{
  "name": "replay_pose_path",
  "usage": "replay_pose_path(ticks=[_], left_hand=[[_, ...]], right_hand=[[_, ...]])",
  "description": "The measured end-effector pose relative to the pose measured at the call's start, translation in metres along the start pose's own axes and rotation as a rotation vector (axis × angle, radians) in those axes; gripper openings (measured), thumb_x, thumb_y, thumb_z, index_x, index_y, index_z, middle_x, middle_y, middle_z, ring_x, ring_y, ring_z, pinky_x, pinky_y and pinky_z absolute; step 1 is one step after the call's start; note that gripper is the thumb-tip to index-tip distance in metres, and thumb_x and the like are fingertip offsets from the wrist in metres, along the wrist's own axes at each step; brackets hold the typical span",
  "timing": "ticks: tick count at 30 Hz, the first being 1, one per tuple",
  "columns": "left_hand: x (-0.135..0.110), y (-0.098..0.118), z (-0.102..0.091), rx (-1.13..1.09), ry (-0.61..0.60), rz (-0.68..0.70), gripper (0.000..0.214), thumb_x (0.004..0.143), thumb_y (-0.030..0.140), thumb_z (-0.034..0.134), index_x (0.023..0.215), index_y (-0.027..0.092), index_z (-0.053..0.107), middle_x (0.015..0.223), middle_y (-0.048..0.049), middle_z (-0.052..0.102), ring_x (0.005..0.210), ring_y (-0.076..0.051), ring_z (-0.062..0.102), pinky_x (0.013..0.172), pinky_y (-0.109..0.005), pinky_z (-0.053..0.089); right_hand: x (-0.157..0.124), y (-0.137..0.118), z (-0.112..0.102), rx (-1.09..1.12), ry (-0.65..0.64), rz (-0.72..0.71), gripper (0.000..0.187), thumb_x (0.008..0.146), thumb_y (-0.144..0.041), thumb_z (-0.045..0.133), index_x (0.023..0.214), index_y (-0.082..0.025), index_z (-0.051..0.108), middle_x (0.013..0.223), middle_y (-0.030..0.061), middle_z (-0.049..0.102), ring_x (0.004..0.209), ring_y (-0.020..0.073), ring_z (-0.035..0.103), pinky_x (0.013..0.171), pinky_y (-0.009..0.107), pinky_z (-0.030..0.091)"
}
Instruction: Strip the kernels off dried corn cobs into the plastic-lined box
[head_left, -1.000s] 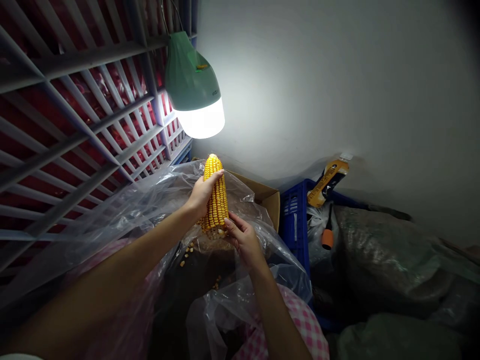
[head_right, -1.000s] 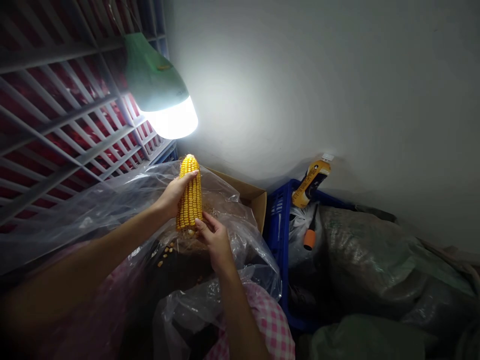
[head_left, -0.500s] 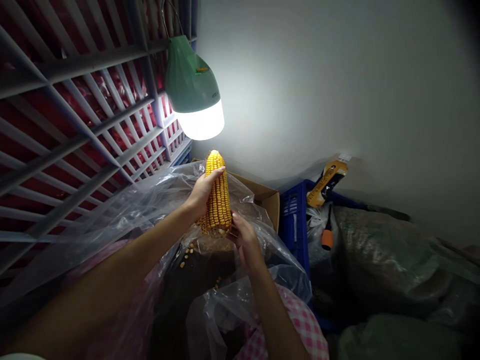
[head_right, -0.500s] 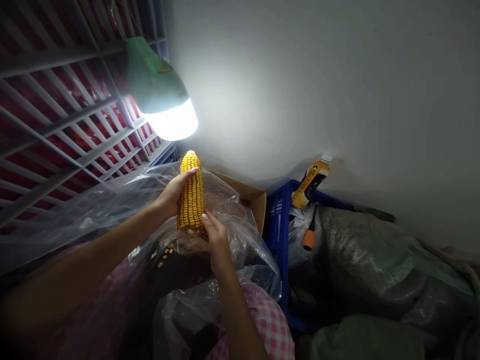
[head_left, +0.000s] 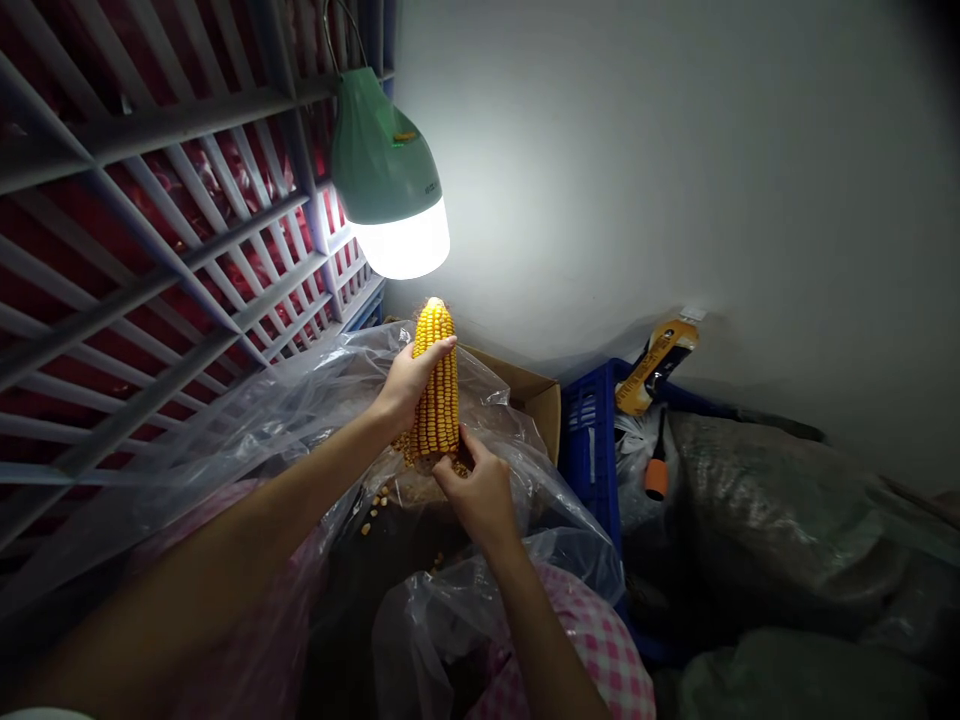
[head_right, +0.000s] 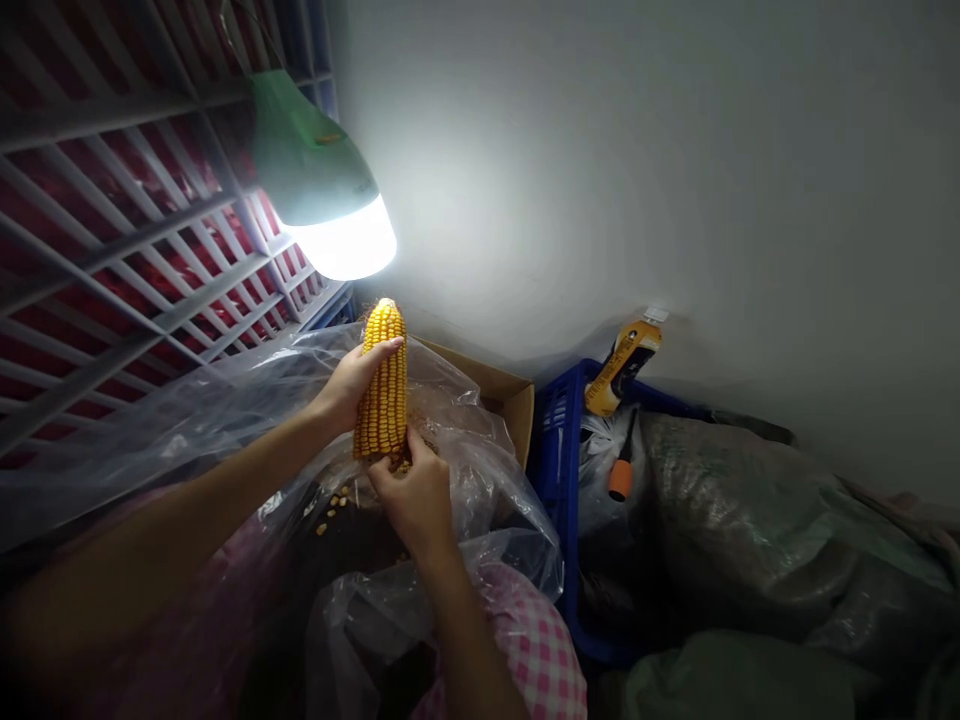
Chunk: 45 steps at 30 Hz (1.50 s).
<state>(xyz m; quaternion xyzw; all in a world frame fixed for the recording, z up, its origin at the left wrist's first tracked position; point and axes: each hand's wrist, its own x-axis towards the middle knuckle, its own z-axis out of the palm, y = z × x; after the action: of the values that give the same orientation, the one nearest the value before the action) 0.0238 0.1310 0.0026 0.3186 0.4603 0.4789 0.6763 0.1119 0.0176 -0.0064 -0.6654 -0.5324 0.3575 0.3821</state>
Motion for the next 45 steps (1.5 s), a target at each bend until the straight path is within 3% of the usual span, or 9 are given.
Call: replay_pose_path(ticks=[5,10,14,19,28,32,35,39,45], left_hand=[[0.002,-0.004,-0.001,0.048,0.009,0.044,0.037,0.063,0.042,0.071,0.084,0.017,0.052,0.065,0.0014,0.054,0.054,-0.011,0.051,0.05,-0.022,0.04],[0.002,-0.001,0.0,-0.014,0.051,0.048,0.039,0.061,0.043,0.07,0.085,0.018,0.052,0.065,0.0024,0.053,0.054,-0.01,0.05,0.049,-0.022,0.04],[0.001,0.002,0.0,-0.049,0.087,0.038,0.039,0.062,0.043,0.07,0.085,0.018,0.051,0.065,0.0028,0.053,0.053,-0.01,0.05,0.049,-0.022,0.041],[0.002,0.003,0.0,-0.044,0.082,0.017,0.036,0.062,0.04,0.07,0.085,0.018,0.052,0.064,0.003,0.053,0.051,-0.01,0.05,0.046,-0.022,0.041],[0.007,0.016,-0.006,-0.186,0.1,-0.222,0.021,0.074,0.036,0.061,0.075,0.015,0.056,0.057,-0.001,0.057,0.047,-0.012,0.052,0.045,-0.024,0.045],[0.008,0.021,-0.007,-0.225,0.093,-0.225,0.022,0.076,0.036,0.058,0.073,0.014,0.058,0.057,-0.0019,0.058,0.047,-0.012,0.054,0.045,-0.023,0.047],[0.006,0.019,-0.006,-0.218,0.062,-0.247,0.021,0.075,0.035,0.059,0.074,0.014,0.059,0.056,-0.0016,0.059,0.046,-0.012,0.054,0.045,-0.024,0.047],[0.005,0.018,-0.003,-0.225,0.054,-0.267,0.021,0.074,0.035,0.06,0.073,0.015,0.058,0.054,-0.0012,0.058,0.044,-0.012,0.053,0.043,-0.023,0.047],[0.008,0.02,-0.006,-0.258,0.017,-0.245,0.022,0.074,0.035,0.057,0.076,0.013,0.06,0.055,-0.0028,0.06,0.046,-0.013,0.055,0.046,-0.023,0.048]], right_hand=[[0.0,0.005,0.006,0.055,-0.011,0.048,0.033,0.072,-0.02,0.051,0.101,-0.019,0.066,0.087,0.004,0.07,0.075,0.021,0.063,0.069,0.029,0.048],[0.004,0.011,0.01,0.564,0.01,0.222,0.041,0.068,-0.024,0.056,0.109,-0.02,0.063,0.109,0.0041,0.066,0.099,0.0209,0.06,0.086,0.031,0.047],[0.005,0.01,0.011,0.918,0.005,0.509,0.047,0.063,-0.024,0.059,0.11,-0.022,0.059,0.099,0.0021,0.067,0.085,0.0172,0.063,0.074,0.029,0.051],[0.008,0.008,0.01,1.151,-0.04,0.604,0.051,0.057,-0.016,0.058,0.107,-0.026,0.059,0.093,-0.0011,0.067,0.077,0.0136,0.061,0.07,0.025,0.05],[0.005,0.003,-0.003,1.192,-0.242,0.435,0.056,0.061,-0.015,0.062,0.113,-0.032,0.056,0.11,-0.0042,0.064,0.098,0.0133,0.059,0.085,0.024,0.047],[0.008,0.002,-0.007,1.215,-0.27,0.47,0.035,0.074,-0.035,0.057,0.108,-0.026,0.06,0.11,0.0008,0.064,0.097,0.018,0.061,0.079,0.03,0.051],[0.012,0.007,-0.004,1.084,-0.226,0.493,0.034,0.076,-0.045,0.057,0.102,-0.022,0.062,0.106,0.0041,0.066,0.093,0.0197,0.062,0.072,0.03,0.053],[0.012,0.012,-0.001,0.893,-0.269,0.32,0.034,0.074,-0.036,0.066,0.104,-0.021,0.064,0.106,0.0034,0.066,0.092,0.0171,0.062,0.07,0.024,0.051],[0.009,0.009,-0.008,0.895,-0.334,0.214,0.041,0.074,-0.027,0.067,0.115,-0.025,0.061,0.113,0.0009,0.065,0.101,0.0167,0.06,0.079,0.024,0.05]])
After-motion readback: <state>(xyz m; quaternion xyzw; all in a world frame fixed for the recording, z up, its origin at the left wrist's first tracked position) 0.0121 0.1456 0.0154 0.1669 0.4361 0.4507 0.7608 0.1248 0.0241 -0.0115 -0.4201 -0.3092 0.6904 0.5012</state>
